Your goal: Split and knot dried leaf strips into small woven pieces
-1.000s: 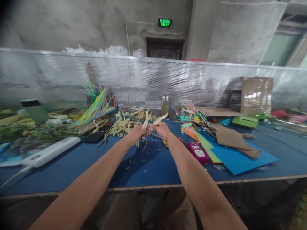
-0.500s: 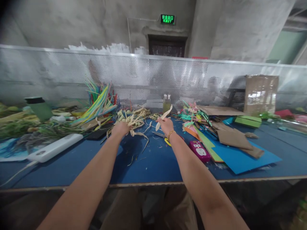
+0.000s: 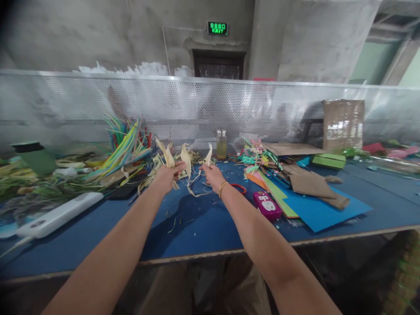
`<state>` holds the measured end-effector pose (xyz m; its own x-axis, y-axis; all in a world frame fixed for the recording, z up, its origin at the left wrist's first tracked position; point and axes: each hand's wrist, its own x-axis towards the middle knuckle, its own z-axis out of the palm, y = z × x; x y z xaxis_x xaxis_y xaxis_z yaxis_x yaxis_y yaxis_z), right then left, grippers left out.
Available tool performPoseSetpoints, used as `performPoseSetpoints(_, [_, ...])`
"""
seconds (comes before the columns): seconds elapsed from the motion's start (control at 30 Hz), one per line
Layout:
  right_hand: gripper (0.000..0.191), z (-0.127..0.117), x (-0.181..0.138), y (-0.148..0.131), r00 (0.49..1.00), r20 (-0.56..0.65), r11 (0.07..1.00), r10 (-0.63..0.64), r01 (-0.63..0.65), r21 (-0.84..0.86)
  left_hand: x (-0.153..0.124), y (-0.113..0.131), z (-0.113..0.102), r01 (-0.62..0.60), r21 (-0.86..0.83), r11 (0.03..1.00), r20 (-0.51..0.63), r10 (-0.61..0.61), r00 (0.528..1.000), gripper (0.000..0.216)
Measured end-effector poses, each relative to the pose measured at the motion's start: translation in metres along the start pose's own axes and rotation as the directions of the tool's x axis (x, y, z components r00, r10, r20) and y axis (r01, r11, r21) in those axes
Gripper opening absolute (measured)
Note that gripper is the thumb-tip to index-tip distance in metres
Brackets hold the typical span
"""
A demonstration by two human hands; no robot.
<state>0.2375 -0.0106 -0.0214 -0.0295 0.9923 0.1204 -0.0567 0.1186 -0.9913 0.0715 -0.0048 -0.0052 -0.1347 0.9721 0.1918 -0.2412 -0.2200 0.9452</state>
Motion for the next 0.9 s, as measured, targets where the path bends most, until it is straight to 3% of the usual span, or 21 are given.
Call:
performPoseSetpoints(0.13, [0.034,0.009,-0.008,0.000,1.000,-0.008,1.000,-0.006,0.006,0.016,-0.010,-0.010,0.016,-0.005,-0.022,1.000,0.034,0.005,0.999,0.031])
performPoseSetpoints(0.3, [0.030,0.010,-0.010,0.003,0.994,-0.074,0.994,-0.080,0.074,-0.076,-0.015,-0.014,0.021,0.024,-0.023,0.999,0.069,-0.022,0.997,0.043])
performPoseSetpoints(0.43, [0.026,0.009,-0.011,0.006,0.996,0.012,0.982,-0.092,0.093,-0.163,-0.014,-0.015,0.018,0.037,0.028,0.999,0.079,-0.039,0.996,0.034])
performPoseSetpoints(0.67, [0.024,0.009,-0.014,0.002,0.967,0.238,0.993,0.085,-0.062,-0.105,0.002,-0.002,0.001,0.034,-0.261,0.965,-0.099,-0.062,0.993,0.029])
performPoseSetpoints(0.9, [0.024,0.001,-0.016,-0.004,0.926,0.324,0.972,0.194,-0.138,-0.188,0.007,0.007,-0.013,-0.036,-0.296,0.954,-0.239,-0.037,0.970,0.021])
